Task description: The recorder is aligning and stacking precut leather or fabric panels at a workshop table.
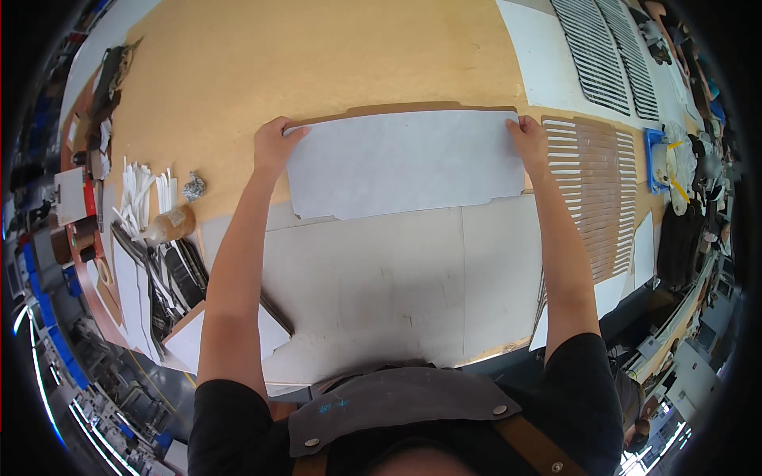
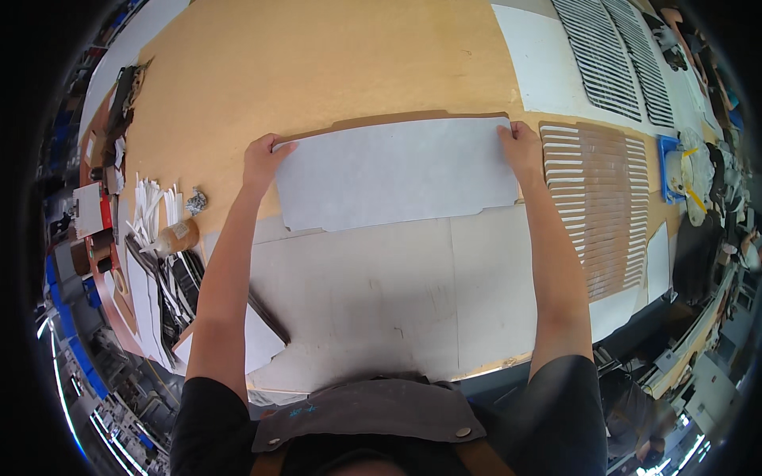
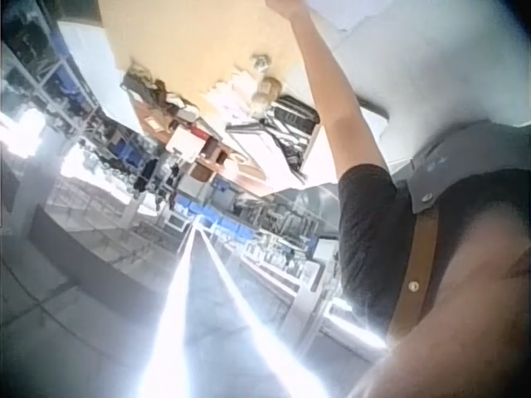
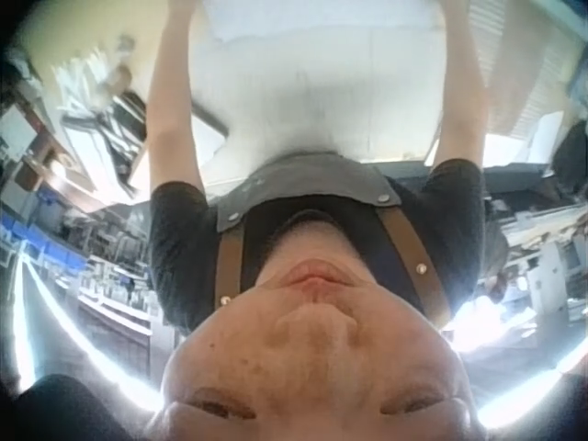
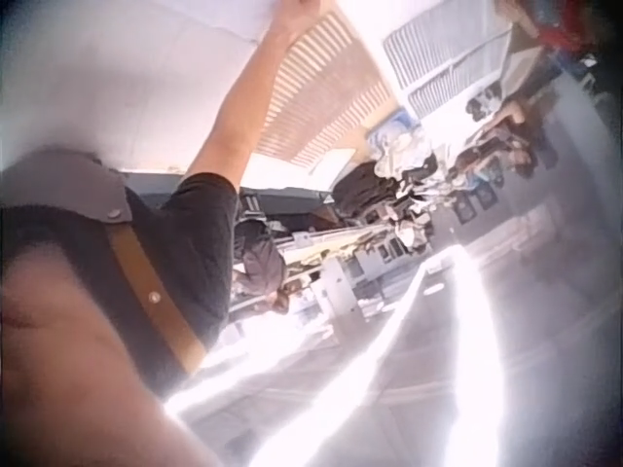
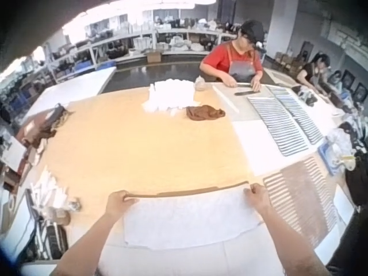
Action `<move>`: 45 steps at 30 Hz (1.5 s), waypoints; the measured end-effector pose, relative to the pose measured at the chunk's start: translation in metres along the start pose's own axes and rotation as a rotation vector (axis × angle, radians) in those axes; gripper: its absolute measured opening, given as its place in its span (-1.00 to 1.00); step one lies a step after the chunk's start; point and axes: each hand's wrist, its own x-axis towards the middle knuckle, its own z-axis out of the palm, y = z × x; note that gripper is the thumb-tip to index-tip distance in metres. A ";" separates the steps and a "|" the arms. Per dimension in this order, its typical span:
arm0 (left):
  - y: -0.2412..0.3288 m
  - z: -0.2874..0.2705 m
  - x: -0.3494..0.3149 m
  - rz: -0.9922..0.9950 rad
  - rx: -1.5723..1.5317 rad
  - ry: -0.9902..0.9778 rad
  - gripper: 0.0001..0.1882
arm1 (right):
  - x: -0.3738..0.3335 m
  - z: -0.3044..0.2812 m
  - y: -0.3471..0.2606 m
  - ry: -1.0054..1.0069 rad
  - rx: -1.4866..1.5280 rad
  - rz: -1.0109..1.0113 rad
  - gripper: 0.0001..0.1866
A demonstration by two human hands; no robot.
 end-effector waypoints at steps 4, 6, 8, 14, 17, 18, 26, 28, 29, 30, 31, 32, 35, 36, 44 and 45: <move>0.004 0.005 0.002 -0.029 0.078 -0.001 -0.71 | 0.000 0.008 0.002 0.125 -0.199 -0.120 -0.72; -0.001 0.007 0.003 0.053 0.015 0.032 -0.72 | -0.001 0.008 0.004 0.139 -0.200 -0.120 -0.70; 0.001 0.008 0.004 0.025 0.034 -0.003 -0.72 | 0.001 0.003 0.014 0.164 -0.216 -0.124 -0.69; -0.005 0.004 -0.028 0.236 0.204 0.223 -0.62 | -0.030 0.015 0.000 0.374 -0.672 -0.581 -0.59; -0.028 -0.011 -0.080 0.369 0.288 0.239 -0.57 | -0.067 0.046 -0.020 0.198 -0.582 -0.764 -0.52; -0.040 -0.019 -0.101 0.412 0.275 0.202 -0.54 | -0.075 0.053 -0.023 0.181 -0.561 -0.781 -0.52; -0.123 -0.075 -0.252 0.157 0.609 0.245 -0.53 | -0.182 0.130 -0.051 -0.209 -0.347 -0.973 -0.48; -0.121 -0.081 -0.260 0.224 0.559 0.231 -0.52 | -0.226 0.157 -0.069 -0.410 -0.274 -0.969 -0.48; -0.118 -0.085 -0.262 0.226 0.535 0.228 -0.55 | -0.248 0.171 -0.078 -0.486 -0.244 -0.976 -0.47; -0.119 -0.087 -0.264 0.218 0.535 0.234 -0.55 | -0.268 0.185 -0.087 -0.559 -0.217 -0.982 -0.47; -0.121 -0.088 -0.264 0.248 0.511 0.244 -0.57 | -0.283 0.200 -0.095 -0.614 -0.166 -1.004 -0.46; -0.123 -0.089 -0.265 0.279 0.485 0.253 -0.58 | -0.297 0.215 -0.102 -0.669 -0.116 -1.024 -0.46; -0.123 -0.097 -0.271 0.329 0.449 0.255 -0.59 | -0.332 0.246 -0.130 -0.695 -0.050 -1.044 -0.45; -0.124 -0.098 -0.273 0.325 0.448 0.260 -0.59 | -0.341 0.254 -0.138 -0.706 -0.027 -1.023 -0.45; -0.138 -0.106 -0.274 0.374 0.384 0.263 -0.60 | -0.343 0.279 -0.152 -0.589 0.081 -0.887 -0.59; -0.140 -0.106 -0.274 0.371 0.381 0.264 -0.60 | -0.342 0.278 -0.155 -0.646 0.116 -0.786 -0.62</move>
